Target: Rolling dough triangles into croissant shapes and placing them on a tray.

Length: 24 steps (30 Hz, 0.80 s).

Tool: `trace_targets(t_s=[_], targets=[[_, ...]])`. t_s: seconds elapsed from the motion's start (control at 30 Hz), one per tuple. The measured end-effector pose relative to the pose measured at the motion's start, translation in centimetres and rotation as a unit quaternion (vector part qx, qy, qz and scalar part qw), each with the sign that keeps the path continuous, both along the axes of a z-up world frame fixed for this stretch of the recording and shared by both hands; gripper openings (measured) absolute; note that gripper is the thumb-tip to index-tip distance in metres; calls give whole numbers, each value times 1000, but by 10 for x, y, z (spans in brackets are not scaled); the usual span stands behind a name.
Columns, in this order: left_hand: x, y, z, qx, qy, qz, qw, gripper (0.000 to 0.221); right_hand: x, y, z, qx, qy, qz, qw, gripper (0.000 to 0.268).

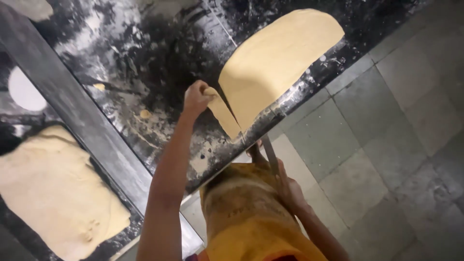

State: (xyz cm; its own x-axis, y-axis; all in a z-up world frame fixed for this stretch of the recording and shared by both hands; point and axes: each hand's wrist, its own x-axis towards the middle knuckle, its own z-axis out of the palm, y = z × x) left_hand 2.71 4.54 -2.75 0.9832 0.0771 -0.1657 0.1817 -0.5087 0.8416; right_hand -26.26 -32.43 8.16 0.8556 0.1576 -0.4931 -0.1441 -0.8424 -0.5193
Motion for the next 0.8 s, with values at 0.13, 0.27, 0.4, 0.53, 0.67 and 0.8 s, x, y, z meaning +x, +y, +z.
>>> trace_targets(t_s=[0.13,0.27,0.4,0.53,0.67,0.8], targets=[[7,59,10,11,-122,17,992,45,7,6,-5,-13,2,-45,999,78],[17,136,-49,193,-160,95,963,38,32,6,15,17,-63,-22,998,74],[-4,121,-35,180,-238,215,930,37,58,-3,10,28,-96,-8,995,76],[-45,79,2,252,-171,221,926,52,96,-1,23,34,-151,57,986,75],[-23,96,3,233,-205,210,927,48,100,-2,20,51,-139,82,986,75],[12,134,-30,178,-80,283,939,57,100,-2,1,60,-148,113,981,77]])
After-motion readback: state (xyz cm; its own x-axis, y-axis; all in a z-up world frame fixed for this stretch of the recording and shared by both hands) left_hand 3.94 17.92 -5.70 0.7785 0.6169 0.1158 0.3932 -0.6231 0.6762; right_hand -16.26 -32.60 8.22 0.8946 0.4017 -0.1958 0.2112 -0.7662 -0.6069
